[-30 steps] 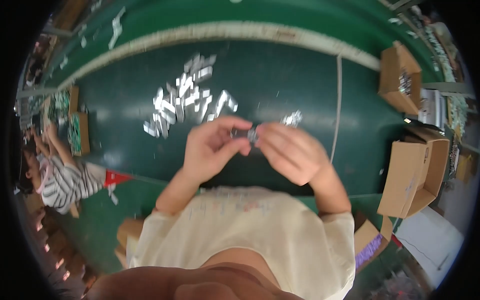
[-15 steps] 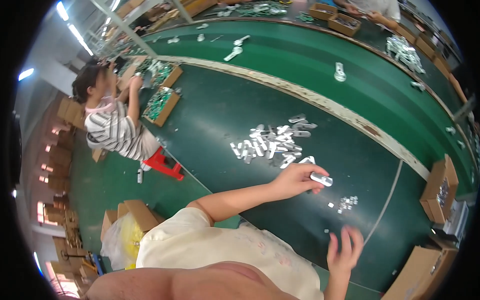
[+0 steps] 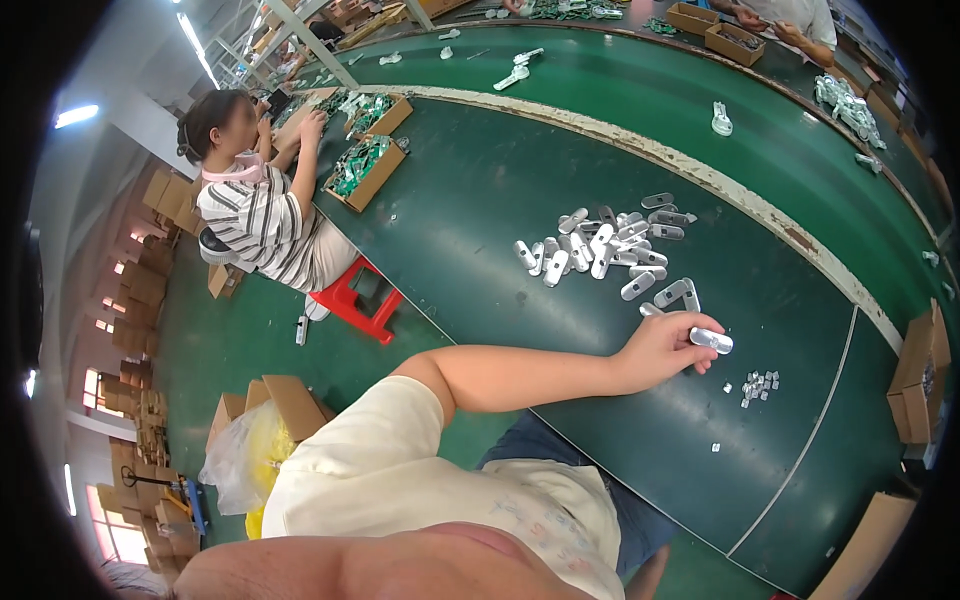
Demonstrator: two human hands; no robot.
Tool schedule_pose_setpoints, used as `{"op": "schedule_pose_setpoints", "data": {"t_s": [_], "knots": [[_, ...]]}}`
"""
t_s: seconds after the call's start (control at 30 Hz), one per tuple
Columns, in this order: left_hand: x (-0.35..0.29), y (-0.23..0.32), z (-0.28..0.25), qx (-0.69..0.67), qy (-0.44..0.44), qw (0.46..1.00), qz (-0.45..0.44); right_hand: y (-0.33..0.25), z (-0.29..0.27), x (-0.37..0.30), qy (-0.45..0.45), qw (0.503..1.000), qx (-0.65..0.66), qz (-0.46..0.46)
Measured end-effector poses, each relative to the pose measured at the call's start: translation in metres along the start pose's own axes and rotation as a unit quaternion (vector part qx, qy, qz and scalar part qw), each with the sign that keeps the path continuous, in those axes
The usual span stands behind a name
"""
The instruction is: The person assembles small metal plates and fasteners into plastic housings by hand on a factory production line.
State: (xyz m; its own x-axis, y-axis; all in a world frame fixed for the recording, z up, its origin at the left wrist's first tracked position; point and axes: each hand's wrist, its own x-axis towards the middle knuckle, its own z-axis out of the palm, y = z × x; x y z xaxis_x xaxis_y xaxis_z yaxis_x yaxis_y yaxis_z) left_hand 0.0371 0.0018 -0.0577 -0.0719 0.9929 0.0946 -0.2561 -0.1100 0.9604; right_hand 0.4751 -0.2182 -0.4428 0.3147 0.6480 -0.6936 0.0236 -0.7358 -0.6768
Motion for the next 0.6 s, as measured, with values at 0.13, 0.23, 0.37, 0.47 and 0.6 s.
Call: {"op": "schedule_pose_setpoints", "data": {"t_s": [0.13, 0.23, 0.37, 0.47, 0.6], "knots": [[-0.006, 0.001, -0.008, 0.015, 0.025, 0.999, -0.023, 0.019, 0.046, 0.051, -0.083, 0.992, 0.007, -0.099], [-0.013, 0.004, -0.004, 0.086, 0.033, 0.995, -0.024, -0.012, 0.086, 0.094, -0.141, 0.974, 0.020, -0.177], [-0.017, -0.004, 0.009, 0.143, 0.017, 0.990, 0.008, -0.056, 0.115, 0.126, -0.213, 0.939, 0.032, -0.267], [-0.020, -0.001, 0.004, 0.138, 0.045, 0.989, 0.013, -0.027, 0.115, 0.101, -0.257, 0.915, 0.044, -0.307], [-0.007, -0.005, 0.007, 0.085, 0.014, 0.996, 0.017, -0.031, 0.108, 0.111, -0.283, 0.861, 0.061, -0.417]]}}
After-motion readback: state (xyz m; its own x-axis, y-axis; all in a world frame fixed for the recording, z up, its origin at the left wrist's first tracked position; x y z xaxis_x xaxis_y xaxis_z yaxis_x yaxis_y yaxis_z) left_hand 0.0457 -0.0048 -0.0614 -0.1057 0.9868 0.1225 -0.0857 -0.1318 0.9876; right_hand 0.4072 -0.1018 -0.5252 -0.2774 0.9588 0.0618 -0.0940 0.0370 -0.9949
